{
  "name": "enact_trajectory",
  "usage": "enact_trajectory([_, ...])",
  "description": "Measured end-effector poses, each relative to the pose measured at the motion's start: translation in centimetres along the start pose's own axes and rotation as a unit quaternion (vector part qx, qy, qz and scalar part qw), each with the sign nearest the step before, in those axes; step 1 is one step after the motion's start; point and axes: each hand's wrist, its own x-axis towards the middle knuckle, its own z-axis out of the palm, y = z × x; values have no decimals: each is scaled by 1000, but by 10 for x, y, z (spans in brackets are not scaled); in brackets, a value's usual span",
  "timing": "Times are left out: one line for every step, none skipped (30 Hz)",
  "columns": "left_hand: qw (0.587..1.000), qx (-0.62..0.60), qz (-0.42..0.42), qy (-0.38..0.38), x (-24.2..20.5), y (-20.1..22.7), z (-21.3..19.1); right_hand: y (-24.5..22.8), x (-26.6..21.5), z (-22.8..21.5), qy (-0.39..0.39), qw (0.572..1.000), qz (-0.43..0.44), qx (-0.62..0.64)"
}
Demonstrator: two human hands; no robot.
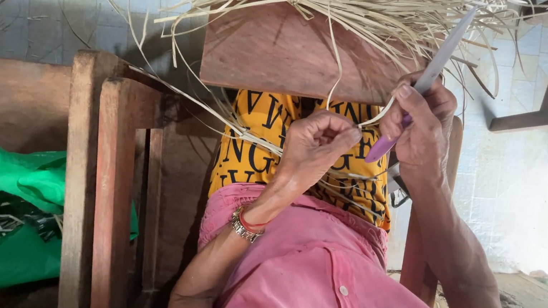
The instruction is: Bundling and tying dried straw or grass using thin strands and a knife for trimming.
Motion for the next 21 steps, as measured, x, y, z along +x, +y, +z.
enact_trajectory([1000, 0, 0, 0, 1, -2, 1, -1, -1, 2, 0, 1000, 0, 0])
enact_trajectory([1000, 4, 12, 19, 1, -3, 2, -3, -1, 5, -15, 1000, 1, 4])
enact_trajectory([999, 9, 24, 38, 2, -5, 3, -4, -2, 7, -31, 999, 3, 9])
enact_trajectory([999, 9, 24, 39, 2, -6, 2, -5, -3, 8, -31, 999, 3, 9])
enact_trajectory([998, 14, 26, 50, 3, -8, 2, -5, -5, 9, -50, 999, 9, 1])
enact_trajectory([998, 19, 28, 61, 3, -9, 2, -5, -6, 10, -69, 997, 16, -7])
enact_trajectory([998, 19, 28, 62, 3, -8, 1, -4, -8, 13, -70, 997, 16, -7])
enact_trajectory([997, 19, 42, 65, 3, -8, 0, -4, -11, 15, -78, 996, 16, -51])
enact_trajectory([996, 19, 57, 69, 3, -8, -1, -3, -14, 18, -86, 992, 17, -94])
enact_trajectory([996, 19, 57, 70, 3, -6, -1, -7, -14, 21, -87, 992, 17, -95])
enact_trajectory([995, 18, 76, 69, 3, -5, -2, -10, -15, 25, -75, 989, -5, -127])
enact_trajectory([993, 18, 96, 68, 3, -4, -3, -13, -16, 29, -64, 985, -27, -160])
enact_trajectory([993, 17, 96, 69, 2, -2, -3, -11, -16, 26, -64, 985, -27, -160])
enact_trajectory([993, 16, 103, 58, 2, -1, -3, -8, -16, 23, -63, 981, -45, -180])
enact_trajectory([993, 15, 109, 48, 2, 1, -3, -6, -16, 20, -61, 976, -63, -200])
enact_trajectory([993, 15, 109, 48, 1, 3, -4, -6, -17, 21, -61, 976, -62, -201])
enact_trajectory([992, 17, 120, 34, 0, 5, -4, -6, -19, 22, -62, 973, -65, -212])
enact_trajectory([991, 20, 132, 20, 0, 8, -5, -6, -20, 22, -64, 970, -68, -224])
enact_trajectory([991, 19, 132, 20, -1, 8, -7, -6, -21, 21, -64, 970, -68, -225])
enact_trajectory([992, 10, 125, -2, -2, 9, -9, -5, -21, 21, -53, 971, -77, -219])
enact_trajectory([993, 0, 117, -24, -3, 10, -12, -5, -21, 20, -42, 972, -86, -213])
